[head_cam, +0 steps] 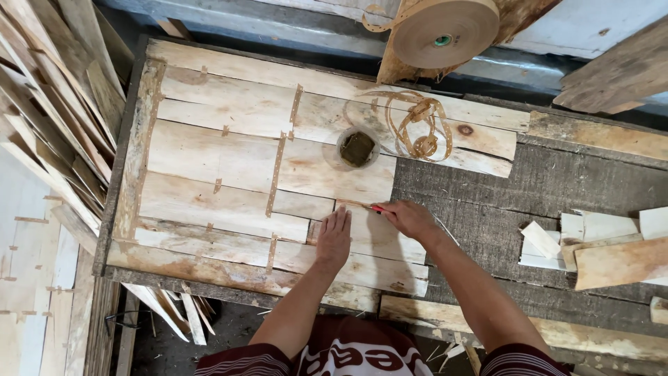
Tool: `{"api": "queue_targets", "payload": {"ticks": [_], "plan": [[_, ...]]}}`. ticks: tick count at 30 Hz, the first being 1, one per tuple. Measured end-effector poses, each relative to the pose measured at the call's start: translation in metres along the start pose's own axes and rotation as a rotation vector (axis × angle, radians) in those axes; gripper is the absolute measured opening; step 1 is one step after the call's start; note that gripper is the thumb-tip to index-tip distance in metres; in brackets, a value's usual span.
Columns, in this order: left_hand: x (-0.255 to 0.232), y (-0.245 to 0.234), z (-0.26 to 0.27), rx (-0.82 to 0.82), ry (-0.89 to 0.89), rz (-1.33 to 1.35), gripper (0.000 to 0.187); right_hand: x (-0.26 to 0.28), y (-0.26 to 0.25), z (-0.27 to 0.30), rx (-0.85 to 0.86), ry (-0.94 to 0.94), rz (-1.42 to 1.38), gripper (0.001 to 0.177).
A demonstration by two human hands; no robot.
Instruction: Using a utility knife to shave or trim thin strips of wood on a workbench.
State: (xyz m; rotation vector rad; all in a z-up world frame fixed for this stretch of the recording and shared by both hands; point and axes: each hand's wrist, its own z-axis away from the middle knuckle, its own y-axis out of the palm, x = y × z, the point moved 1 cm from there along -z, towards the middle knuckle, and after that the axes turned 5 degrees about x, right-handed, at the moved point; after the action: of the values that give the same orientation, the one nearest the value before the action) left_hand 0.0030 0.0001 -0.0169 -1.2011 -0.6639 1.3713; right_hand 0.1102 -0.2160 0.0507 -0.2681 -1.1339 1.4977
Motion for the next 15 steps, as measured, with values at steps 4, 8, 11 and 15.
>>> {"api": "queue_targets", "payload": {"ticks": [4,8,11,15], "plan": [[0.002,0.005,-0.002,-0.026,0.005,-0.039,0.072,0.000,-0.009,0.010,0.100,0.141,0.074,0.038],[-0.001,0.000,0.004,0.032,-0.006,-0.007,0.074,-0.017,0.003,0.018,0.048,0.076,0.021,0.038],[0.003,0.010,-0.002,0.014,-0.002,-0.039,0.072,-0.011,-0.007,0.017,0.112,0.131,0.049,0.040],[0.002,0.008,-0.001,0.065,-0.009,-0.015,0.075,-0.027,0.005,0.014,0.106,0.128,0.059,0.041]]}}
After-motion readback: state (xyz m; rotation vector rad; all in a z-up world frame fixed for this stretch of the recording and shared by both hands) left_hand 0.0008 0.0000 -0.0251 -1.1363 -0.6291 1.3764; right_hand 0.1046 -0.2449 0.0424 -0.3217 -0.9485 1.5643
